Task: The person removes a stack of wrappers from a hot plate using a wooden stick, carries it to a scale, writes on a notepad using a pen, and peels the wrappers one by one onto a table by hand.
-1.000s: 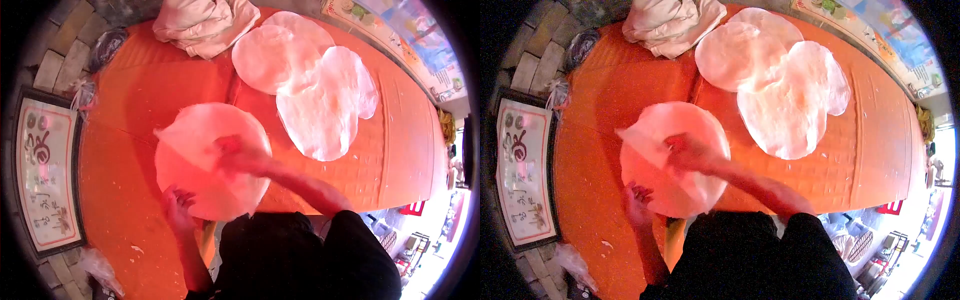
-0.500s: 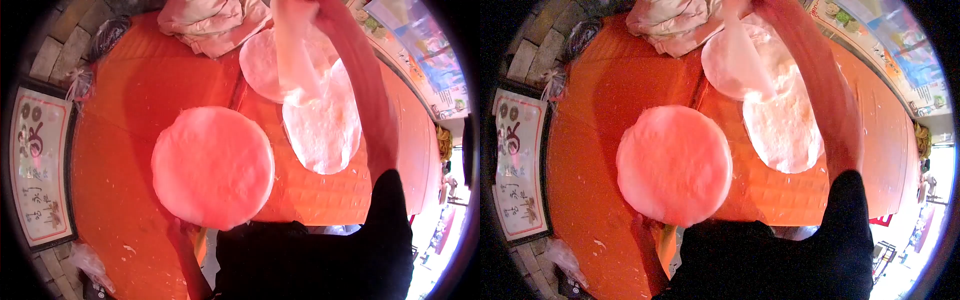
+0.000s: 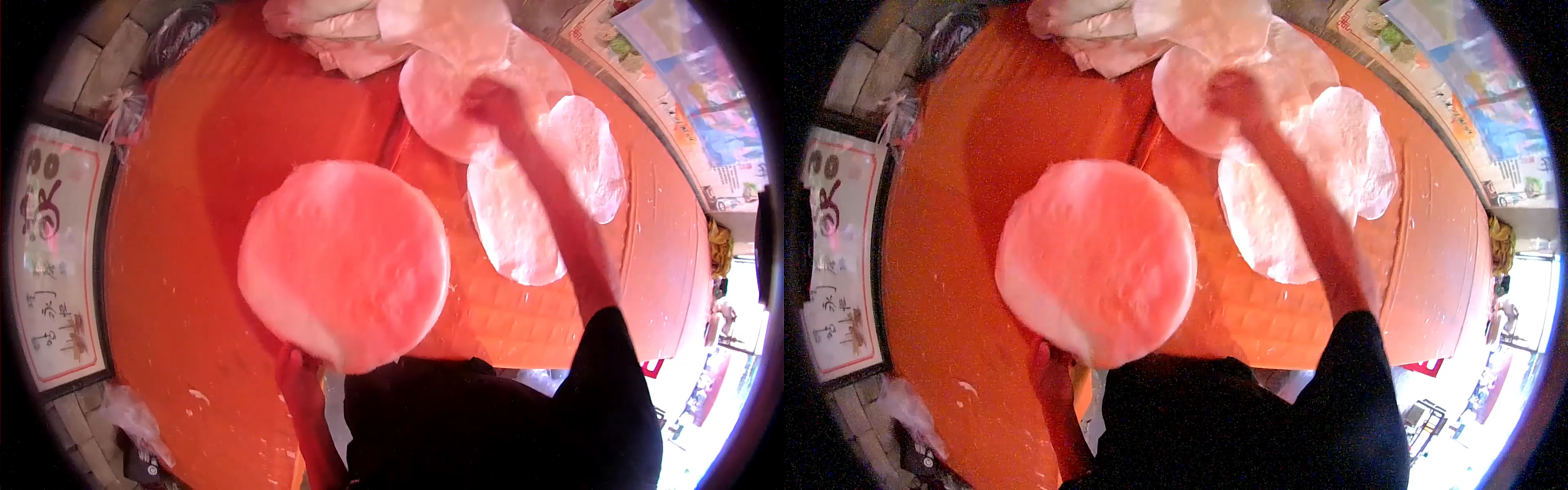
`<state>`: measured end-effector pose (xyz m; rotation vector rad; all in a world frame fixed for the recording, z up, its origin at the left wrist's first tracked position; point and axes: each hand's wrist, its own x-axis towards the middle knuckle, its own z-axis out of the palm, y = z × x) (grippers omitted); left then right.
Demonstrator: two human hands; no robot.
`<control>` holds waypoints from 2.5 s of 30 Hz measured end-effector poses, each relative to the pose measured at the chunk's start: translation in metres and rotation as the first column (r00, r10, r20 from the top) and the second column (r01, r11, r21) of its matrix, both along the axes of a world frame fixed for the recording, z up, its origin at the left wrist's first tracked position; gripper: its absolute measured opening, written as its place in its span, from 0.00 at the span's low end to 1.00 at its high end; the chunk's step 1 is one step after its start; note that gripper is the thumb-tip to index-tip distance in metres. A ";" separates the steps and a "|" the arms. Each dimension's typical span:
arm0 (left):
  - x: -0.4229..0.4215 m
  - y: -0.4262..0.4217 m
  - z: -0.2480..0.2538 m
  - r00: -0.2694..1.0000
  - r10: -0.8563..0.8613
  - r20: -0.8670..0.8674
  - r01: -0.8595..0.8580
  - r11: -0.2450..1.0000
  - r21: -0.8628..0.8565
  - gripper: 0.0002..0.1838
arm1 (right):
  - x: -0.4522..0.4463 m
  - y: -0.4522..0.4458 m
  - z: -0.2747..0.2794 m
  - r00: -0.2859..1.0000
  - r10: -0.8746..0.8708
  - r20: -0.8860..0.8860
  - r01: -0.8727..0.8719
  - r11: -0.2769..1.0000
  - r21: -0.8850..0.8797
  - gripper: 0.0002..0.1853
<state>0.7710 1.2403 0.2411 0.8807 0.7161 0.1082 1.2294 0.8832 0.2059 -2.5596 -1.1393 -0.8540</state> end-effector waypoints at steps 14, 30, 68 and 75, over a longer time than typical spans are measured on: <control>0.015 -0.001 -0.018 0.968 0.248 0.030 -0.250 0.965 0.084 0.13 | -0.311 0.205 0.028 -0.232 0.442 -0.867 0.254 0.887 0.385 0.20; 0.011 0.015 -0.047 0.998 0.061 -0.015 -0.059 0.992 0.115 0.17 | -0.321 0.219 0.009 -0.390 0.428 -0.815 0.179 0.904 0.389 0.13; 0.023 0.008 -0.025 0.997 0.062 -0.043 -0.054 0.983 0.173 0.10 | -0.324 0.241 0.035 0.365 0.318 -0.875 0.017 0.937 0.348 0.22; 0.031 0.010 -0.030 0.998 0.041 -0.040 -0.036 0.993 0.114 0.11 | -0.314 0.231 0.041 -0.006 0.388 -0.922 0.079 0.919 0.386 0.25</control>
